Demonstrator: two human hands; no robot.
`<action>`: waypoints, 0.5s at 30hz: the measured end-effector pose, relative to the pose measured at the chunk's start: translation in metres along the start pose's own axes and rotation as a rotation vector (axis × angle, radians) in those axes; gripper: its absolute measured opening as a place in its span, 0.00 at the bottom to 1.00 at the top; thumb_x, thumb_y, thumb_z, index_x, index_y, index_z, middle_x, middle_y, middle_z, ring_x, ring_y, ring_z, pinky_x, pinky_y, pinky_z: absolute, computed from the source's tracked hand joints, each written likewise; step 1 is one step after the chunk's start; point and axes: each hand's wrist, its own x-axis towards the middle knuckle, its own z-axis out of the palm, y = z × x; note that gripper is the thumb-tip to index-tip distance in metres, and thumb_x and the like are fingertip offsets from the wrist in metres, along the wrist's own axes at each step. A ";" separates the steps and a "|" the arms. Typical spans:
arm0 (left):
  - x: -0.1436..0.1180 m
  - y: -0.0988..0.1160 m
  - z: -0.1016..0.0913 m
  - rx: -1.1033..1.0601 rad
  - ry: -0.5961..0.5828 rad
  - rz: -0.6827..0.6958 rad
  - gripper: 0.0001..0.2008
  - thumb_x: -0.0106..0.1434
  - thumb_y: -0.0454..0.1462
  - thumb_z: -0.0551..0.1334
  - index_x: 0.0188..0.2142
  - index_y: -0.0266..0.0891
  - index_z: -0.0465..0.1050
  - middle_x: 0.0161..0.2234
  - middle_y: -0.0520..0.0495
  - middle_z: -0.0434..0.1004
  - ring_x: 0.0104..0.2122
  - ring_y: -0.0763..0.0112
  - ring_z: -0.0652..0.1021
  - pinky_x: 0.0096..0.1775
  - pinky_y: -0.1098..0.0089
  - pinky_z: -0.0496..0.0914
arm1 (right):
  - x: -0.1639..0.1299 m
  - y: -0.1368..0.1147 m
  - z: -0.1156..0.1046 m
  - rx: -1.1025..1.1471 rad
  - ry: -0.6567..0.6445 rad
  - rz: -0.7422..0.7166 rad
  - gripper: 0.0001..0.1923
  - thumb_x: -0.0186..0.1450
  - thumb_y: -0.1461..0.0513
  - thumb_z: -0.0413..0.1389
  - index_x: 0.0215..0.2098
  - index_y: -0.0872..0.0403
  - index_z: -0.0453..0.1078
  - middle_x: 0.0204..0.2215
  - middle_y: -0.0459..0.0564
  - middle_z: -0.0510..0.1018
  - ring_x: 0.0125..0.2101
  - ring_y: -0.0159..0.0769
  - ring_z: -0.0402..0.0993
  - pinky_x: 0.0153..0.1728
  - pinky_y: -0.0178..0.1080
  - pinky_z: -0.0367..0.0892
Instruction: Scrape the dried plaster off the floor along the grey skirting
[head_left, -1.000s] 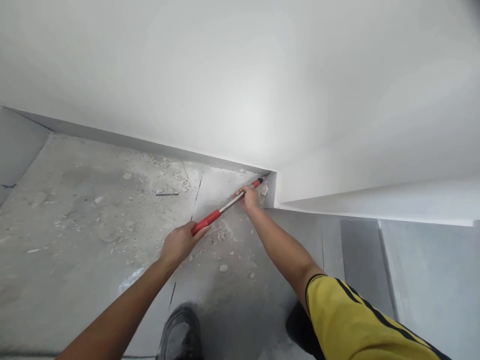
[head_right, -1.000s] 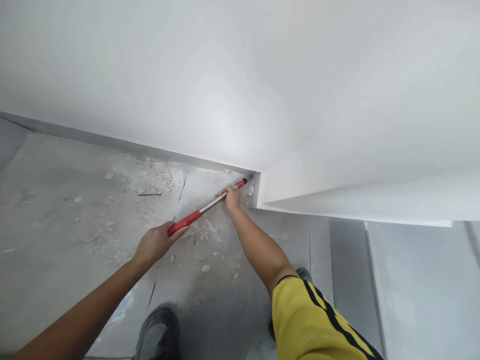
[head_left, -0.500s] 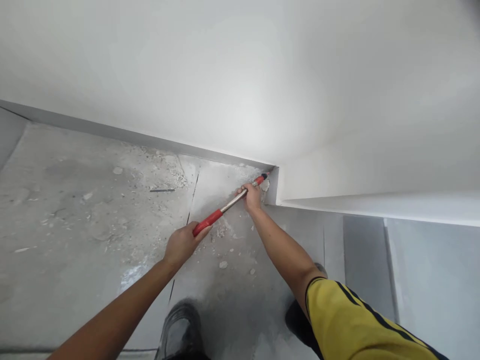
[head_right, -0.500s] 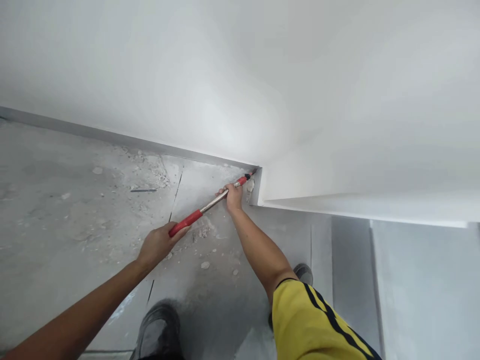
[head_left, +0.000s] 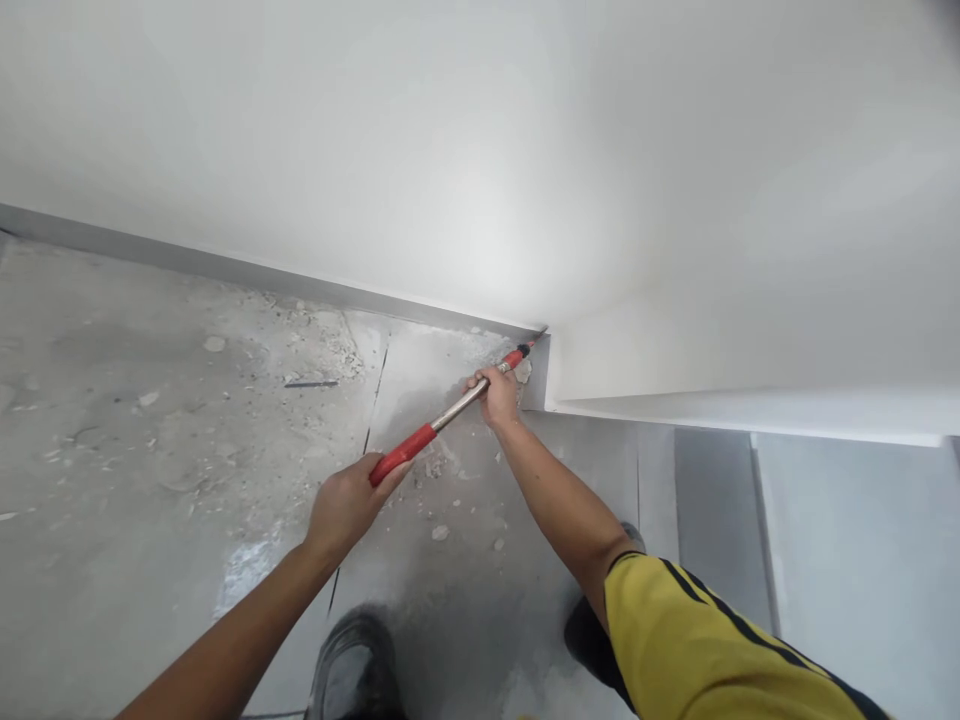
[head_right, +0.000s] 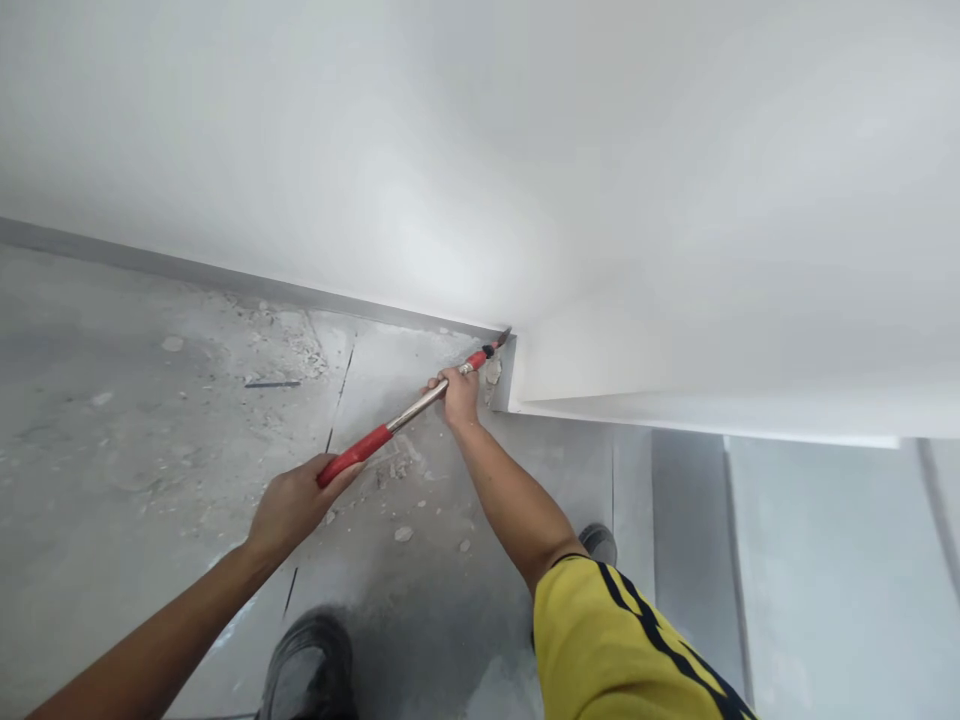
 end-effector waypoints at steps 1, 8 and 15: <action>-0.001 0.000 0.001 -0.008 -0.005 0.005 0.23 0.61 0.55 0.48 0.33 0.41 0.69 0.28 0.47 0.76 0.30 0.62 0.75 0.29 0.72 0.58 | -0.001 0.000 0.000 0.000 0.006 -0.007 0.06 0.46 0.66 0.52 0.17 0.55 0.56 0.12 0.39 0.61 0.16 0.26 0.64 0.22 0.34 0.70; -0.002 -0.001 0.001 -0.063 -0.008 -0.012 0.23 0.61 0.55 0.48 0.34 0.41 0.70 0.27 0.47 0.75 0.28 0.64 0.74 0.29 0.72 0.59 | -0.004 -0.001 0.002 -0.009 0.011 -0.045 0.07 0.46 0.67 0.53 0.19 0.55 0.56 0.13 0.38 0.61 0.16 0.25 0.64 0.21 0.33 0.69; -0.004 -0.001 0.002 -0.080 0.023 0.011 0.23 0.60 0.56 0.48 0.33 0.41 0.69 0.26 0.48 0.75 0.28 0.64 0.74 0.29 0.72 0.59 | -0.005 -0.003 0.001 -0.017 0.009 -0.056 0.07 0.46 0.67 0.52 0.18 0.55 0.56 0.13 0.38 0.61 0.15 0.25 0.64 0.20 0.32 0.69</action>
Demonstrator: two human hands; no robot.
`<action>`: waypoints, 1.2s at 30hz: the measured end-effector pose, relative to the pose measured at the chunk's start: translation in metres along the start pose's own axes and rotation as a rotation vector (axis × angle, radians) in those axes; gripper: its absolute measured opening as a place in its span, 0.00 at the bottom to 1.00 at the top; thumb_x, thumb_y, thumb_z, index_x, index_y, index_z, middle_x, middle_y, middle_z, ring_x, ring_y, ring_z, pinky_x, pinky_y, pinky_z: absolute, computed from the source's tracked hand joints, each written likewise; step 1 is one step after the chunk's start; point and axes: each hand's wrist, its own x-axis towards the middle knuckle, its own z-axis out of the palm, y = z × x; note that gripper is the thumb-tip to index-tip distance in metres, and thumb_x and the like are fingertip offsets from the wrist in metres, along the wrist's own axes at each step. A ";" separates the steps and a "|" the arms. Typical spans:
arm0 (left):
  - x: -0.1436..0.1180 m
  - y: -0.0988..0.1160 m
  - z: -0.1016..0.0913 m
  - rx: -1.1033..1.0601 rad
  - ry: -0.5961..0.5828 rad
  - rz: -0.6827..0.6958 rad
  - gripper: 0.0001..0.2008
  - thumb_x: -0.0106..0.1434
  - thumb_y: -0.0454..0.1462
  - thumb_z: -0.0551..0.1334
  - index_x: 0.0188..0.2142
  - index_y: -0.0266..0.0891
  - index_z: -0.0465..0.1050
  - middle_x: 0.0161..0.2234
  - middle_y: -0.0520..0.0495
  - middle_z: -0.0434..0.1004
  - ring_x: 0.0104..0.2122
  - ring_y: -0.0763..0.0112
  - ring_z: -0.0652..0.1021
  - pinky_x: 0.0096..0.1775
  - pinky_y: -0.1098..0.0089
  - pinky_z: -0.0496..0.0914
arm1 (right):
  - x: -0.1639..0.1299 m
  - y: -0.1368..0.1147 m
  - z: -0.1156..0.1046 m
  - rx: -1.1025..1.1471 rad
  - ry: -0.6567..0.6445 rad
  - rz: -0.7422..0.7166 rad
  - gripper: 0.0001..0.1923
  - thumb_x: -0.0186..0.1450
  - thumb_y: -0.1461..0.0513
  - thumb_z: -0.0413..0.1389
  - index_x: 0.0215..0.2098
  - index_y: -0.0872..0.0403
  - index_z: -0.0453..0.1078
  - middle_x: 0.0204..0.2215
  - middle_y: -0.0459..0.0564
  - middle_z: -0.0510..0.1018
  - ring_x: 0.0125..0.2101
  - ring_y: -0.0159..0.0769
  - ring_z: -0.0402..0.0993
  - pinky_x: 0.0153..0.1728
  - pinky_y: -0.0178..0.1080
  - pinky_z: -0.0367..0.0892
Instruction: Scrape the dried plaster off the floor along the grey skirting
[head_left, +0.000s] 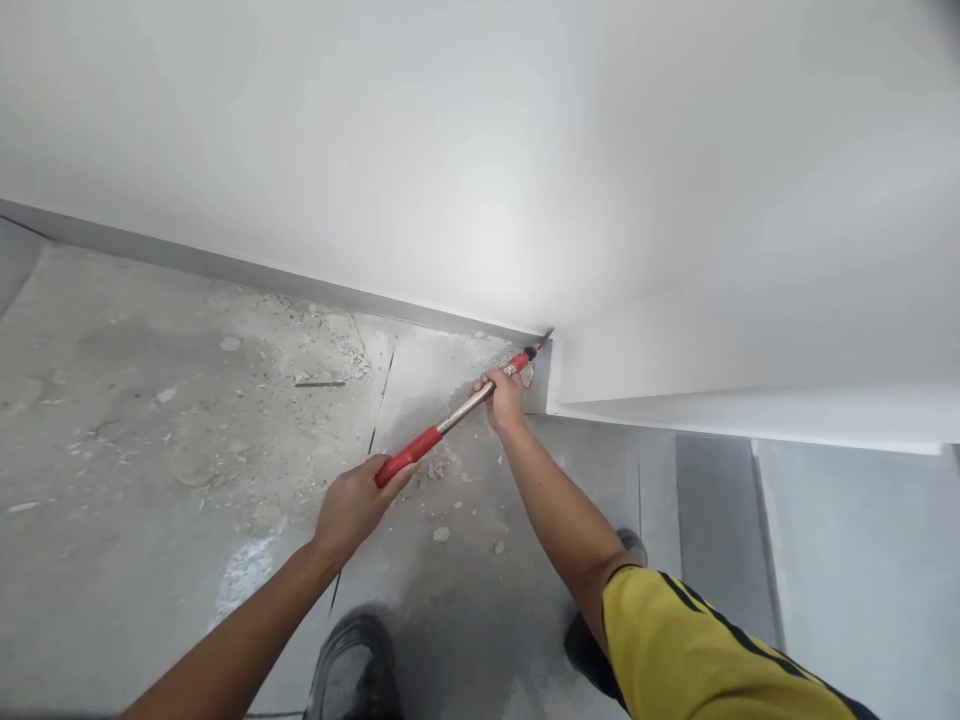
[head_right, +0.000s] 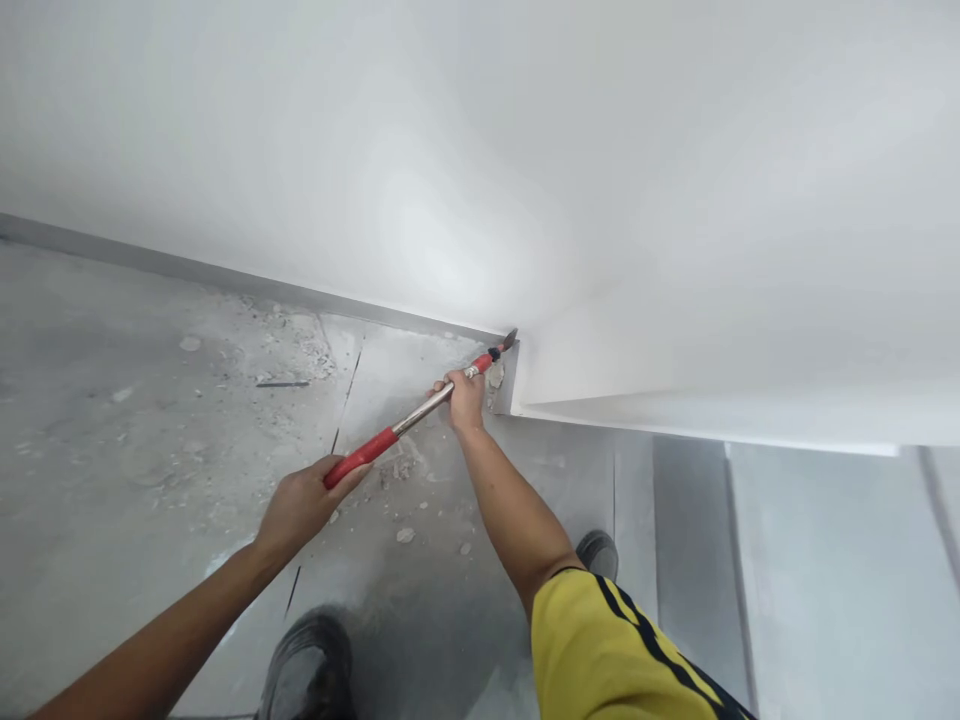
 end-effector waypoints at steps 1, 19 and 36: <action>0.000 0.000 0.001 0.004 -0.005 0.001 0.23 0.61 0.56 0.48 0.33 0.41 0.69 0.27 0.48 0.75 0.28 0.64 0.74 0.29 0.72 0.59 | 0.001 0.002 -0.001 -0.004 0.002 -0.003 0.07 0.46 0.67 0.52 0.18 0.55 0.56 0.13 0.38 0.61 0.16 0.26 0.64 0.20 0.33 0.69; -0.001 0.002 0.013 -0.028 -0.064 -0.037 0.22 0.61 0.54 0.48 0.35 0.41 0.70 0.28 0.47 0.76 0.30 0.64 0.75 0.31 0.72 0.61 | 0.002 0.004 -0.006 -0.050 0.015 0.018 0.07 0.46 0.67 0.52 0.20 0.54 0.56 0.12 0.37 0.61 0.16 0.26 0.66 0.20 0.32 0.70; -0.005 0.006 0.015 -0.064 -0.079 -0.052 0.23 0.61 0.54 0.47 0.34 0.41 0.69 0.28 0.46 0.76 0.30 0.62 0.76 0.30 0.72 0.61 | 0.005 0.008 -0.010 -0.052 0.021 0.076 0.06 0.45 0.67 0.51 0.19 0.55 0.56 0.11 0.38 0.61 0.15 0.27 0.66 0.19 0.33 0.70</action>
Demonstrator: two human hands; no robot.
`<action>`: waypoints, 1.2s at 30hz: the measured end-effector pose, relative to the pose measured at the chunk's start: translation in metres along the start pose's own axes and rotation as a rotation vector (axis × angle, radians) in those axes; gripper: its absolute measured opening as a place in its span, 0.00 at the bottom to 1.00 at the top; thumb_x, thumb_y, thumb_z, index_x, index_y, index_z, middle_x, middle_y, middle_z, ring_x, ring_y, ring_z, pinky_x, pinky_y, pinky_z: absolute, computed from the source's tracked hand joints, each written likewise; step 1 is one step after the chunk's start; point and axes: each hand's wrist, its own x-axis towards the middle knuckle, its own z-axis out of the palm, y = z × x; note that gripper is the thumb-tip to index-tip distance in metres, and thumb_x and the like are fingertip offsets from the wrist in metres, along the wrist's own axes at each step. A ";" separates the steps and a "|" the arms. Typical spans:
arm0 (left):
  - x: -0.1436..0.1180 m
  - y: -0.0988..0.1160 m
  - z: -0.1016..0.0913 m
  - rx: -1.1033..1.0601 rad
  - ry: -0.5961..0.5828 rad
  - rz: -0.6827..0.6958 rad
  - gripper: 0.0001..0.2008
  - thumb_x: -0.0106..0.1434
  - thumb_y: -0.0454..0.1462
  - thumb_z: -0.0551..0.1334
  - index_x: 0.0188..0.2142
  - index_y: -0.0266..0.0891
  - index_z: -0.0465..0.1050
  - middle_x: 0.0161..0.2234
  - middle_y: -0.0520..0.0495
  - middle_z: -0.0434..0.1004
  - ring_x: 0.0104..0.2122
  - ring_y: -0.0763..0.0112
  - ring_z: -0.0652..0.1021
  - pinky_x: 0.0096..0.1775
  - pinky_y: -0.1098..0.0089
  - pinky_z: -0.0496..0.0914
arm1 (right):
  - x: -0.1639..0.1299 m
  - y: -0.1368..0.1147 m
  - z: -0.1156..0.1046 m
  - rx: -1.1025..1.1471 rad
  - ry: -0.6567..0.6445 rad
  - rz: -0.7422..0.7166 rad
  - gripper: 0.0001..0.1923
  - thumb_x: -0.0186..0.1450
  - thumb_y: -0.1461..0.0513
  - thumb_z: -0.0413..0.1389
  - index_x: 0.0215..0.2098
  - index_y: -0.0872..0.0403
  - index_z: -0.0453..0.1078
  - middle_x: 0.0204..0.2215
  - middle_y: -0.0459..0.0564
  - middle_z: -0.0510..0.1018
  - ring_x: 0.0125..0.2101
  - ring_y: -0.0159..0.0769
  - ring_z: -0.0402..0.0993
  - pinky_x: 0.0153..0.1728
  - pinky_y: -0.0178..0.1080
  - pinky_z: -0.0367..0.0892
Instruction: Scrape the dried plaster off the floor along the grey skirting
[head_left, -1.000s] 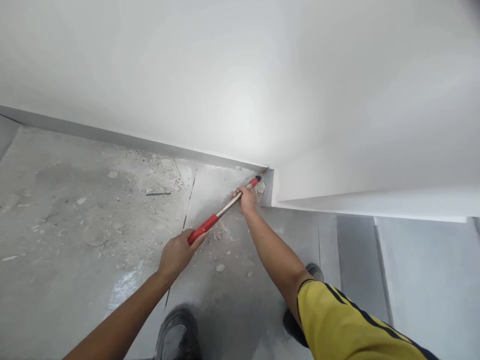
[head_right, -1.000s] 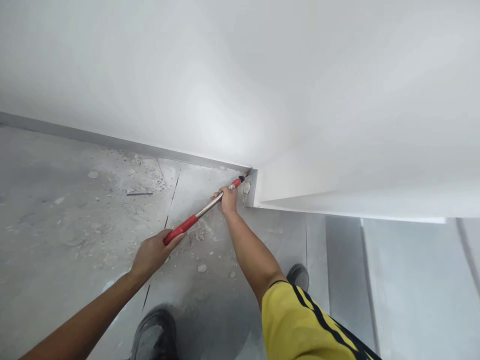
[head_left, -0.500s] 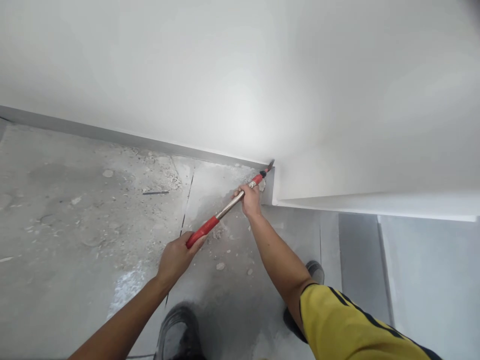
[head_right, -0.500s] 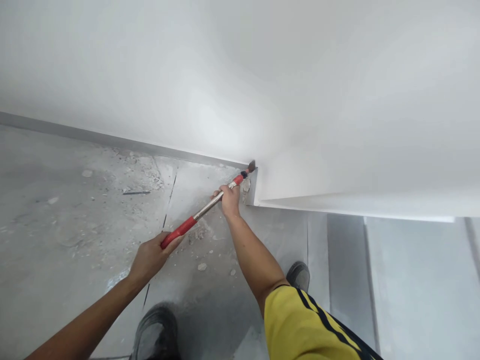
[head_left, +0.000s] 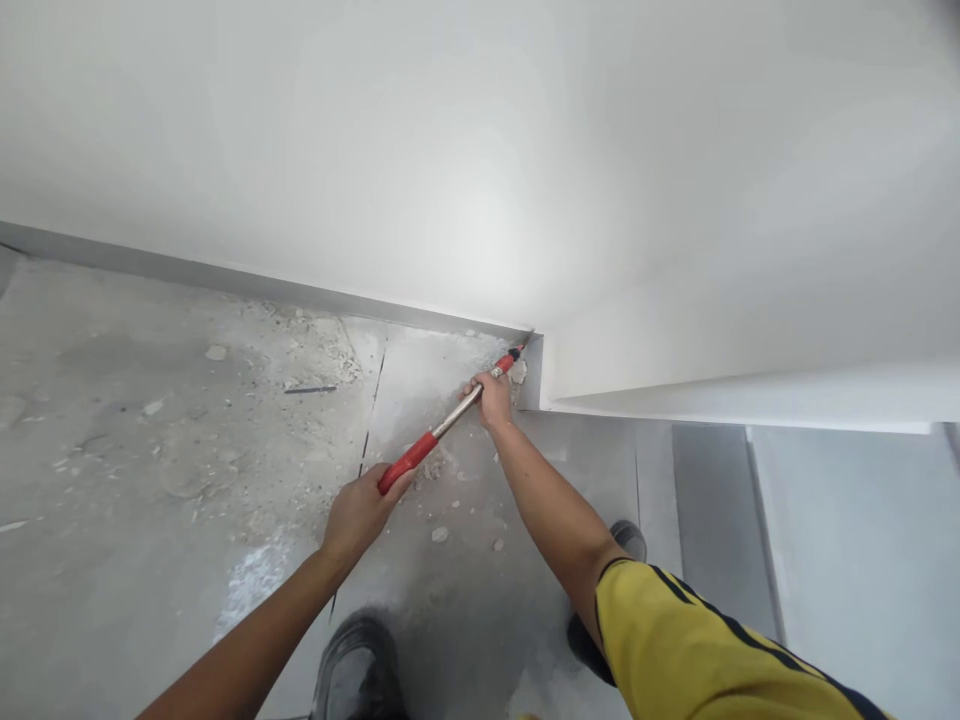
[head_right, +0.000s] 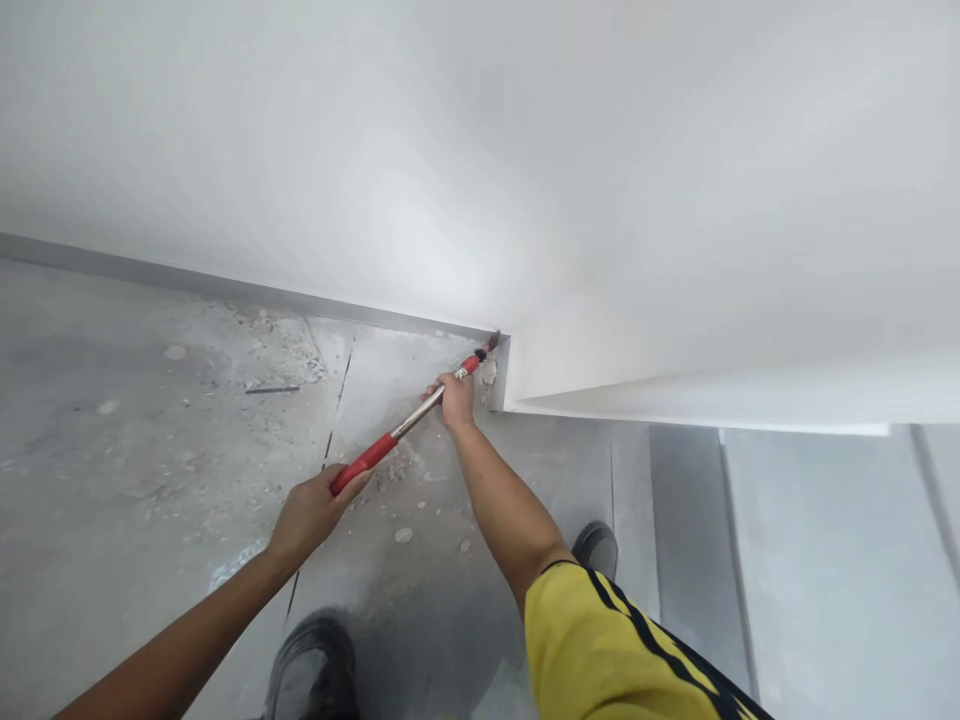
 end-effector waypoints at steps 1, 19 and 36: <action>0.000 0.000 0.000 0.001 -0.004 0.002 0.23 0.61 0.54 0.47 0.34 0.41 0.70 0.28 0.45 0.76 0.30 0.62 0.76 0.30 0.72 0.61 | 0.001 0.001 0.000 -0.003 0.000 0.002 0.06 0.45 0.67 0.51 0.18 0.55 0.56 0.10 0.38 0.61 0.15 0.27 0.66 0.19 0.33 0.70; 0.002 -0.004 0.007 -0.026 -0.032 0.005 0.23 0.62 0.54 0.46 0.36 0.40 0.69 0.28 0.46 0.76 0.29 0.63 0.75 0.30 0.72 0.62 | 0.001 0.004 -0.001 0.017 -0.004 0.011 0.07 0.45 0.66 0.52 0.19 0.54 0.55 0.11 0.38 0.62 0.14 0.25 0.64 0.18 0.32 0.68; -0.022 -0.028 -0.034 0.123 0.079 -0.203 0.21 0.61 0.53 0.49 0.37 0.41 0.70 0.27 0.46 0.76 0.29 0.61 0.75 0.31 0.71 0.62 | -0.008 0.033 0.050 0.112 -0.194 0.127 0.06 0.46 0.67 0.51 0.20 0.54 0.56 0.13 0.37 0.63 0.15 0.26 0.64 0.21 0.34 0.70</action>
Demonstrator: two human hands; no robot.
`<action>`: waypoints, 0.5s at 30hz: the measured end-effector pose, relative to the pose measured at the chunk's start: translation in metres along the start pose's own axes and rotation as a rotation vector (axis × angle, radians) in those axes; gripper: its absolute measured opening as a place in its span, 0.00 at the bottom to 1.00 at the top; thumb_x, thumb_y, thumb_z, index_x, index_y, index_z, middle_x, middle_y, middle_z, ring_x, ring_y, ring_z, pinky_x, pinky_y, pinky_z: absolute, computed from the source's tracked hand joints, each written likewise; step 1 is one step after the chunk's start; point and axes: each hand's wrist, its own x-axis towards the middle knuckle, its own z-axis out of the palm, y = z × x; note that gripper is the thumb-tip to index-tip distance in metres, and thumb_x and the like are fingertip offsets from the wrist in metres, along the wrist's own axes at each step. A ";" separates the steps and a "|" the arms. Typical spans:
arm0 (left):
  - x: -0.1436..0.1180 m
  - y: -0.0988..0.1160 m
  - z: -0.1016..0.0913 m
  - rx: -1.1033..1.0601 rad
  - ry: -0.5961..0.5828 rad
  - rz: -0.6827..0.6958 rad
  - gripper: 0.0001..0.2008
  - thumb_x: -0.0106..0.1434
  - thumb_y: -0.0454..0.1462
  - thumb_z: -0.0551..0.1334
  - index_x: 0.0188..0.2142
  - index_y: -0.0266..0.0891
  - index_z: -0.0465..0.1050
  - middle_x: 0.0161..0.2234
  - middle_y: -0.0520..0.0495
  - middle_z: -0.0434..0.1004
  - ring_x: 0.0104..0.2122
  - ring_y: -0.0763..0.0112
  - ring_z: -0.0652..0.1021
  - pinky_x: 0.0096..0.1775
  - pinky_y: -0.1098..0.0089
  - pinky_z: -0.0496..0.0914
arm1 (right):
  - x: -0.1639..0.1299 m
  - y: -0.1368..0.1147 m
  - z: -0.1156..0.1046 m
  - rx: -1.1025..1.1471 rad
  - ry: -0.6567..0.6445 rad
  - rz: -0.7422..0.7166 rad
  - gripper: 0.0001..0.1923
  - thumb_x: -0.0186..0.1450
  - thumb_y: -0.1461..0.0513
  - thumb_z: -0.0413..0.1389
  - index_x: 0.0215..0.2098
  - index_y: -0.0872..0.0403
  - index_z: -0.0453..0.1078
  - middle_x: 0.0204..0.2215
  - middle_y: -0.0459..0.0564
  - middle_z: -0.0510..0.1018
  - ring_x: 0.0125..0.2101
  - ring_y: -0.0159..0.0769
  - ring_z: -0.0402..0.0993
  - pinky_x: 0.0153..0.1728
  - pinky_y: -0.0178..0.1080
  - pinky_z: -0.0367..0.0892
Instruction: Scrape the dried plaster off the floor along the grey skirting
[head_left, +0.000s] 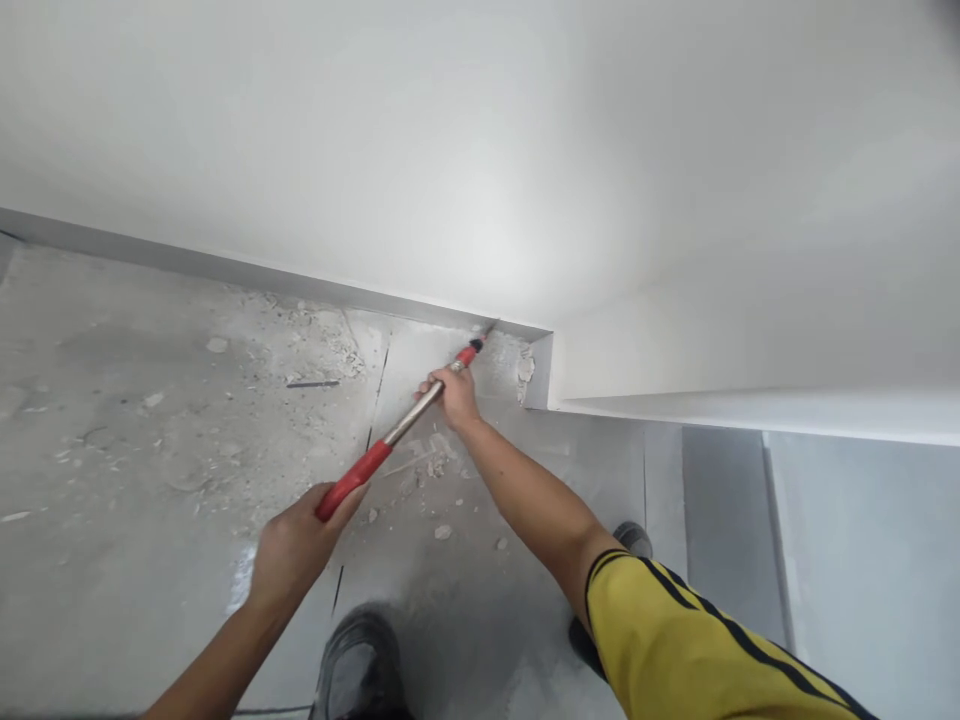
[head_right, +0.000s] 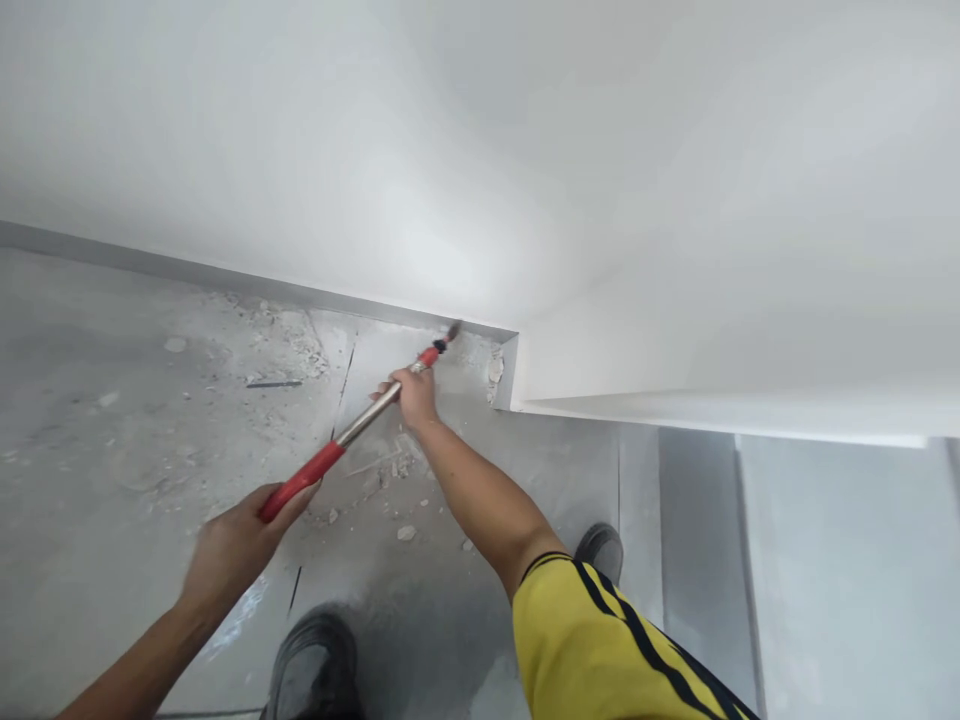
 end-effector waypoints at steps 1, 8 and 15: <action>-0.003 -0.003 -0.001 0.012 0.006 -0.016 0.21 0.61 0.53 0.49 0.36 0.42 0.70 0.27 0.46 0.75 0.29 0.61 0.75 0.32 0.71 0.62 | -0.001 0.003 0.004 0.008 -0.026 0.014 0.07 0.46 0.67 0.52 0.20 0.55 0.56 0.13 0.38 0.64 0.15 0.26 0.65 0.21 0.35 0.70; 0.007 0.001 0.006 0.002 0.026 0.056 0.21 0.61 0.53 0.50 0.35 0.40 0.71 0.27 0.46 0.76 0.28 0.63 0.75 0.30 0.72 0.61 | 0.004 0.004 -0.008 0.027 0.040 -0.052 0.08 0.46 0.67 0.53 0.20 0.54 0.55 0.13 0.38 0.63 0.15 0.26 0.64 0.23 0.35 0.70; 0.026 -0.012 -0.022 -0.027 0.111 0.176 0.23 0.59 0.55 0.51 0.36 0.40 0.72 0.27 0.47 0.76 0.27 0.66 0.74 0.28 0.73 0.59 | 0.012 0.003 0.010 0.051 0.084 -0.092 0.06 0.47 0.67 0.51 0.19 0.54 0.54 0.13 0.38 0.61 0.16 0.26 0.63 0.25 0.36 0.70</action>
